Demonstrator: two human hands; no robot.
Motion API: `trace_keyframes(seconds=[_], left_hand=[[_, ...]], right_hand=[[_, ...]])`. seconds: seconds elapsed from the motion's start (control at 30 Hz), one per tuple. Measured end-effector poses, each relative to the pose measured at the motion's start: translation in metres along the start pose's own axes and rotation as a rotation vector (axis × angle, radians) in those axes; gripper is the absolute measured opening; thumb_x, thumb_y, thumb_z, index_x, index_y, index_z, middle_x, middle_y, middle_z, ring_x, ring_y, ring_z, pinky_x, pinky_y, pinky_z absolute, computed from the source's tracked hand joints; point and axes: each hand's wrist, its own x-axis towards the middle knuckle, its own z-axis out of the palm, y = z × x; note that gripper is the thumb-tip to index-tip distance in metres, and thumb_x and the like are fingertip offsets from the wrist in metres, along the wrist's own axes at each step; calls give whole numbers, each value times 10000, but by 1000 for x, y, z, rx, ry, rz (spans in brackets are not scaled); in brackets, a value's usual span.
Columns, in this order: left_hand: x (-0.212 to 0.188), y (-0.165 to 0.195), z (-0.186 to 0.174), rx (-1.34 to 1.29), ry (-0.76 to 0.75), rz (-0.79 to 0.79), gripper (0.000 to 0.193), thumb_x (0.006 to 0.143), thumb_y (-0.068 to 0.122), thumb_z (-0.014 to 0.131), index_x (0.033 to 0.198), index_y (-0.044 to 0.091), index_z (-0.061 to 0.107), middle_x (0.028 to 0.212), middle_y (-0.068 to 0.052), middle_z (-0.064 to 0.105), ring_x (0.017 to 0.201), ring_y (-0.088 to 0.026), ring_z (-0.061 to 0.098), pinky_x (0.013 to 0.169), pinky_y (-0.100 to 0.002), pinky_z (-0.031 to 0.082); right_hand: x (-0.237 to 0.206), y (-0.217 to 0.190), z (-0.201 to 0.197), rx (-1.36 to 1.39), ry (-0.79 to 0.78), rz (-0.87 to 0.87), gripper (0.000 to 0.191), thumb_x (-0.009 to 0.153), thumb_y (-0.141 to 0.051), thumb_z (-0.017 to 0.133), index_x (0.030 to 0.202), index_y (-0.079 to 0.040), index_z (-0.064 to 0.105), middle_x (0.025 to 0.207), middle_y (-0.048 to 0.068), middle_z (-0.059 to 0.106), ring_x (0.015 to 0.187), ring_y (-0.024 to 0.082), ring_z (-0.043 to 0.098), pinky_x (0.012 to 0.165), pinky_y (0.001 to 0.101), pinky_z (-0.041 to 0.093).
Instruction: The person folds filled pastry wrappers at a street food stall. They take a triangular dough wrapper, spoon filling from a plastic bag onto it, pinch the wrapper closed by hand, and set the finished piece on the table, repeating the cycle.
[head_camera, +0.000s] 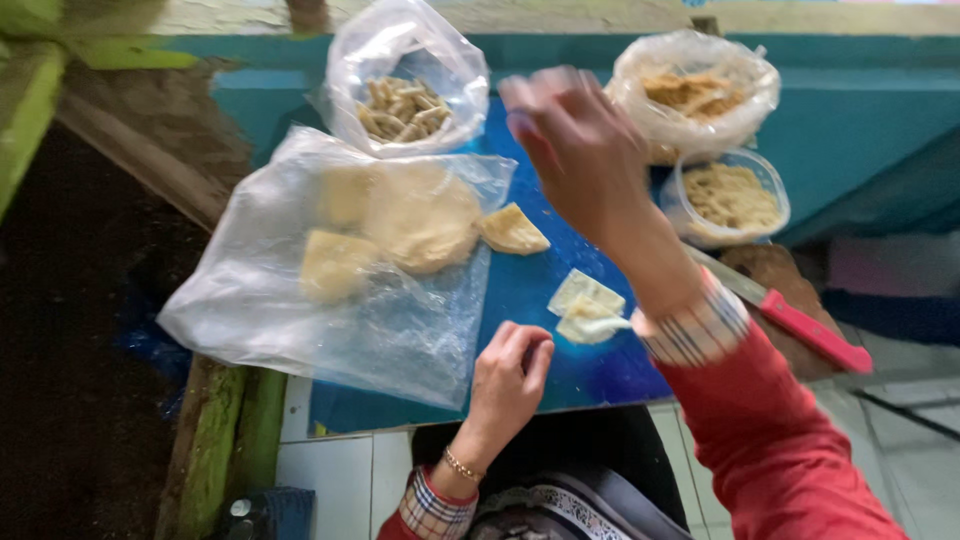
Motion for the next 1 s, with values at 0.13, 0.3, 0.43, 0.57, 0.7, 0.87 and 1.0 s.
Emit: trace_keyframes(seconds=[0.13, 0.3, 0.43, 0.57, 0.7, 0.87, 1.0], left_hand=[[3, -3, 12, 307, 31, 126, 149, 908, 164, 718, 1015, 73, 669, 947, -110, 633, 834, -321, 670, 676, -415, 539], [15, -7, 36, 469, -3, 29, 208, 849, 245, 763, 902, 89, 637, 926, -105, 621, 857, -307, 676, 655, -425, 538], [22, -7, 48, 483, 10, 30, 158, 869, 215, 744, 860, 101, 636, 912, -84, 630, 862, -299, 681, 686, -429, 543], [24, -8, 45, 333, -30, -88, 162, 872, 217, 738, 875, 81, 650, 848, -99, 704, 779, -317, 708, 651, -423, 540], [31, -10, 43, 87, -47, -149, 137, 883, 159, 707, 913, 40, 646, 780, -112, 753, 661, -244, 746, 605, -338, 565], [32, -11, 44, -239, -86, -404, 182, 883, 151, 707, 951, 14, 609, 763, -90, 757, 586, -135, 707, 529, -271, 549], [30, -13, 38, -152, -38, -367, 206, 840, 129, 746, 940, 4, 617, 776, -93, 711, 589, -150, 690, 538, -291, 556]], right_hand=[[-92, -14, -67, -4, -296, 277, 148, 937, -215, 749, 1040, -112, 719, 1012, 49, 675, 936, 295, 672, 786, 412, 533], [-182, -34, -71, 8, -420, 797, 182, 815, -307, 802, 892, -146, 769, 905, 34, 686, 687, 231, 676, 644, 366, 530], [-211, -35, -50, 180, -332, 892, 168, 817, -294, 797, 884, -144, 759, 885, 24, 693, 623, 199, 670, 602, 333, 537], [-209, -27, -47, 367, -302, 960, 195, 870, -273, 776, 1002, -143, 717, 866, 4, 735, 725, 160, 718, 636, 324, 550], [-205, -42, -49, 301, -216, 710, 362, 766, -240, 831, 1062, -114, 666, 1003, 50, 686, 842, 232, 683, 724, 350, 550], [-200, -55, -40, 51, -215, 437, 346, 747, -179, 832, 1038, -117, 657, 1038, 53, 658, 941, 291, 645, 789, 403, 534], [-202, -51, -44, -80, -215, 312, 192, 825, -91, 742, 998, -157, 694, 978, 2, 675, 911, 237, 651, 735, 379, 514]])
